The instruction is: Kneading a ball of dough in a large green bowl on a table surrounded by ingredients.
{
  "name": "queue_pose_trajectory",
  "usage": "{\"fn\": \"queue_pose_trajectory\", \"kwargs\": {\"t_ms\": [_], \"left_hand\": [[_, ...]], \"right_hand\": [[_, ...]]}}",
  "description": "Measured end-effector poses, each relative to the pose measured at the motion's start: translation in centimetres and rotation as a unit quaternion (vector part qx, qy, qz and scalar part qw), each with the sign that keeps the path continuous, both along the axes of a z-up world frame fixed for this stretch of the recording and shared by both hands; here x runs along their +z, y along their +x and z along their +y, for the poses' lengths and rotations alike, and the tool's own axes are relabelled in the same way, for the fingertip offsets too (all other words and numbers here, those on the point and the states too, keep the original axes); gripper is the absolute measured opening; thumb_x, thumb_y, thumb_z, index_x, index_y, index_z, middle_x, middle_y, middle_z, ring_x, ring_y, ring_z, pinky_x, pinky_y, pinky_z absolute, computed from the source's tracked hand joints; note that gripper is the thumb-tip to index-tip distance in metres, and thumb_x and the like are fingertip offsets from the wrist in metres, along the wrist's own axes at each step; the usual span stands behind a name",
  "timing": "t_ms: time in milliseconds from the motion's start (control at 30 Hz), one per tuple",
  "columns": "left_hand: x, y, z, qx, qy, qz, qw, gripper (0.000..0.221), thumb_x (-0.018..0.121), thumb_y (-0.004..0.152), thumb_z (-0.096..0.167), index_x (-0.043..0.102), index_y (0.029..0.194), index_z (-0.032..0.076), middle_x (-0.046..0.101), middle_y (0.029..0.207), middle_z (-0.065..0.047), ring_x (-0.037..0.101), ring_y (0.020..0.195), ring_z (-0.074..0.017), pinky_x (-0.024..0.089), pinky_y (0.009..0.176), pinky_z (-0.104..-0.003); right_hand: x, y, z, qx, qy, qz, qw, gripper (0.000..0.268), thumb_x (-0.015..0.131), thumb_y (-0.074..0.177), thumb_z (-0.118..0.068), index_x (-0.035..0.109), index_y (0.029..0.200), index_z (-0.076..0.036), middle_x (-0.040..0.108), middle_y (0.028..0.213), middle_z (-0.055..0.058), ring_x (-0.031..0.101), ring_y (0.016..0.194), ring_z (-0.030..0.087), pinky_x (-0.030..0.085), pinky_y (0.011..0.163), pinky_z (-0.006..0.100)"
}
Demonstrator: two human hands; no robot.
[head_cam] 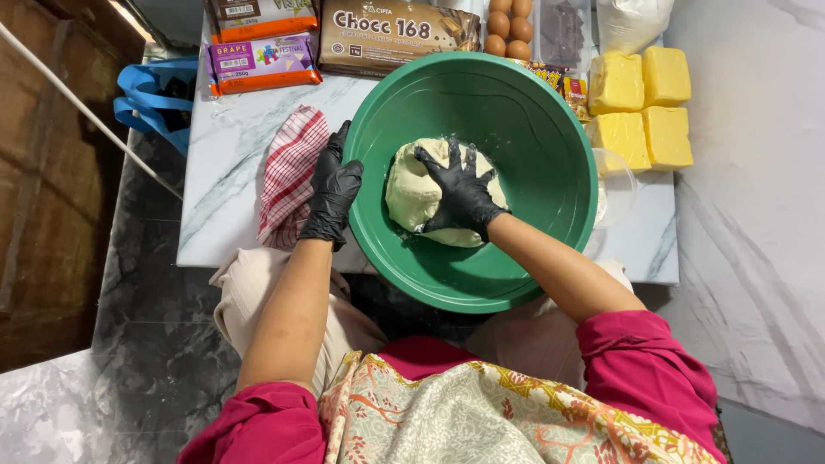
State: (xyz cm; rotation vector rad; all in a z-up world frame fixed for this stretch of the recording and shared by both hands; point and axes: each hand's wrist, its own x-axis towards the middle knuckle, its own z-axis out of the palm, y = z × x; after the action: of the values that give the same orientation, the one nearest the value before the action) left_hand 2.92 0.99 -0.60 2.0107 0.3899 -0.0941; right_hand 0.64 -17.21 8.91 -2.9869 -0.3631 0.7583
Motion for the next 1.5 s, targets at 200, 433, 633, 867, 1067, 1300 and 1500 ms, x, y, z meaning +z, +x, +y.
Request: {"fn": "queue_pose_trajectory", "kwargs": {"t_ms": [200, 433, 633, 867, 1067, 1300, 1500], "left_hand": [[1.7, -0.8, -0.3, 0.007, -0.006, 0.027, 1.0, 0.057, 0.047, 0.068, 0.023, 0.042, 0.122, 0.039, 0.04, 0.131, 0.003, 0.045, 0.113, -0.027, 0.035, 0.098, -0.039], [-1.8, 0.8, -0.9, 0.049, -0.035, -0.008, 0.998, 0.056, 0.048, 0.064, 0.019, 0.049, 0.117, 0.037, 0.058, 0.106, 0.001, 0.055, 0.099, -0.0237, 0.044, 0.089, -0.035], [-3.3, 2.1, -0.2, 0.081, 0.003, -0.02, 0.996, 0.055, 0.051, 0.062, 0.02, 0.051, 0.113, 0.041, 0.062, 0.092, 0.002, 0.059, 0.091, -0.0223, 0.046, 0.085, -0.034], [-1.5, 1.1, -0.2, 0.057, -0.002, -0.02, 0.998, 0.055, 0.05, 0.062, 0.019, 0.051, 0.114, 0.038, 0.062, 0.091, 0.0, 0.058, 0.093, -0.0244, 0.044, 0.085, -0.036], [1.5, -0.4, -0.7, 0.051, -0.004, -0.011, 0.999, 0.056, 0.049, 0.064, 0.018, 0.049, 0.117, 0.036, 0.061, 0.097, -0.002, 0.057, 0.095, -0.0265, 0.044, 0.086, -0.038], [1.9, -0.9, -0.6, 0.035, 0.01, -0.006, 0.999, 0.058, 0.047, 0.066, 0.018, 0.045, 0.121, 0.036, 0.059, 0.105, 0.0, 0.056, 0.099, -0.0262, 0.041, 0.088, -0.04], [3.6, -1.3, -0.5, 0.019, -0.003, 0.037, 0.999, 0.057, 0.048, 0.064, 0.024, 0.046, 0.119, 0.04, 0.061, 0.098, -0.002, 0.056, 0.096, -0.0286, 0.042, 0.087, -0.04]], "right_hand": [[-6.1, 5.3, -0.3, -0.026, 0.056, -0.045, 0.997, 0.107, 0.086, 0.036, -0.037, 0.03, 0.126, -0.044, 0.041, 0.114, 0.014, 0.048, 0.104, 0.04, 0.048, 0.076, 0.05], [-6.8, 3.6, -1.2, -0.029, 0.227, -0.129, 0.965, 0.04, 0.065, 0.064, -0.04, 0.051, 0.09, -0.014, 0.057, 0.084, 0.011, 0.057, 0.087, 0.032, 0.05, 0.072, 0.044], [-13.4, 3.5, -2.3, 0.212, 0.061, -0.462, 0.859, 0.027, 0.056, 0.061, -0.037, 0.043, 0.067, -0.015, 0.044, 0.048, 0.001, 0.053, 0.042, 0.023, 0.044, 0.039, 0.035], [-8.3, 0.1, -3.6, 0.09, 0.106, -0.175, 0.975, 0.067, 0.072, 0.057, -0.037, 0.037, 0.112, -0.02, 0.035, 0.109, 0.011, 0.031, 0.108, 0.036, 0.03, 0.09, 0.056], [-3.4, -2.8, -5.4, 0.054, 0.25, -0.02, 0.966, 0.082, 0.068, 0.069, -0.027, 0.02, 0.135, -0.015, 0.017, 0.138, 0.019, 0.007, 0.127, 0.043, 0.012, 0.098, 0.062], [-5.8, -1.5, -9.4, -0.534, 0.538, 0.103, 0.645, 0.056, 0.043, 0.087, -0.032, 0.03, 0.127, 0.005, 0.027, 0.132, 0.029, 0.028, 0.123, 0.038, 0.028, 0.098, 0.053], [-14.7, 6.1, -11.3, -0.275, 0.205, 0.017, 0.939, 0.035, 0.037, 0.088, -0.029, 0.055, 0.094, 0.001, 0.059, 0.094, 0.024, 0.056, 0.095, 0.036, 0.046, 0.083, 0.046]]}}
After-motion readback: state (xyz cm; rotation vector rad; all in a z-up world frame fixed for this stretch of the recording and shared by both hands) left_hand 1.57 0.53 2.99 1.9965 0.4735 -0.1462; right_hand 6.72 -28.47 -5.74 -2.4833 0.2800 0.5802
